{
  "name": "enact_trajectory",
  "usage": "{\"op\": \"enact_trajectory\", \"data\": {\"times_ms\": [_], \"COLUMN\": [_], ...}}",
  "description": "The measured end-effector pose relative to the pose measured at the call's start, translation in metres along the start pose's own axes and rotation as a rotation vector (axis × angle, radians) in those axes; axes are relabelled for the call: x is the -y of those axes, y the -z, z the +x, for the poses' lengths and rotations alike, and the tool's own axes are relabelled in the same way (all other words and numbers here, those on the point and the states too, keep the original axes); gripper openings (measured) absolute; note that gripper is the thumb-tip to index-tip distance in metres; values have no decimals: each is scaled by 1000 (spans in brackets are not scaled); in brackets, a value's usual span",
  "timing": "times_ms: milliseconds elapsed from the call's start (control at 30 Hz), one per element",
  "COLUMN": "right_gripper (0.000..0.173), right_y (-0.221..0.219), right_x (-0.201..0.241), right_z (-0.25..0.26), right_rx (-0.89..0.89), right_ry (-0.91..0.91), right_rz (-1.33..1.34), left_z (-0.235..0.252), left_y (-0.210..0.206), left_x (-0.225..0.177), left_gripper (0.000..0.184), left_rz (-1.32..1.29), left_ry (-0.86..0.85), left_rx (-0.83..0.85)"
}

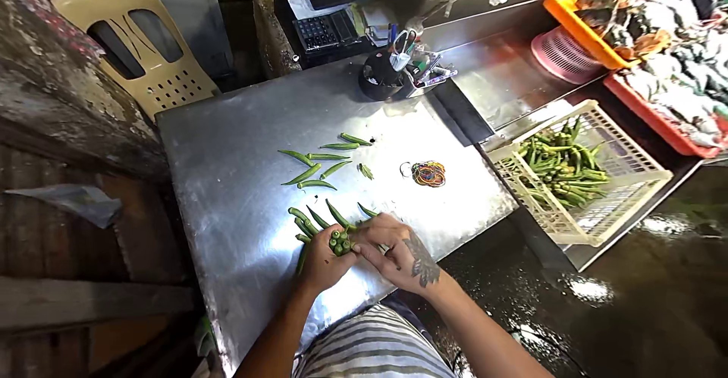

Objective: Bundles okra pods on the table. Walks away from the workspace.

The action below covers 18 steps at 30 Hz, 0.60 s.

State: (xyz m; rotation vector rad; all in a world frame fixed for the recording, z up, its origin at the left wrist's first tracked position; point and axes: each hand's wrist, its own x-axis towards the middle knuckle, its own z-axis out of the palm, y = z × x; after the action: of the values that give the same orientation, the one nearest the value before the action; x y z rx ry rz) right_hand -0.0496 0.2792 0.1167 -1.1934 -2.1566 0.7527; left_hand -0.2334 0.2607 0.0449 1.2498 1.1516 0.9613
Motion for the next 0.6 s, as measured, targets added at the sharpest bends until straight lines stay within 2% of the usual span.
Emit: {"op": "enact_trajectory", "data": {"times_ms": [133,200,267,333,367,400,467,500,600], "right_gripper": [63,78,81,76,70,60,49,46,36], "right_y": [29,13,-14,-12,-7,-3,1,-1,-4], "right_x": [17,15,7,-2,-4,-5,-11,-12,-17], "right_z": [23,19,6,7,9,10,11,10,7], "right_rx": [-75,66,209,213,181,135,90,111,145], "right_ry": [-25,-13,48,62,46,47,81,94,123], "right_rz": [19,-64,-92,-78,-62,-43,1,39,126], "left_z": [0,1,2,10,12,11,16,17,18], "left_y": [7,6,5,3,3,5,6,5,3], "left_x": [-4,-12,-21,-23,-24,-27,-34,-32,-31], "left_gripper": [33,27,20,17,22,33,70,87,116], "left_rz": [245,206,200,199,200,235,341,372,407], "left_ry": [20,-70,-122,-71,-20,46,148,143,125], "left_rx": [106,154,194,173,157,157,183,196,275]}}
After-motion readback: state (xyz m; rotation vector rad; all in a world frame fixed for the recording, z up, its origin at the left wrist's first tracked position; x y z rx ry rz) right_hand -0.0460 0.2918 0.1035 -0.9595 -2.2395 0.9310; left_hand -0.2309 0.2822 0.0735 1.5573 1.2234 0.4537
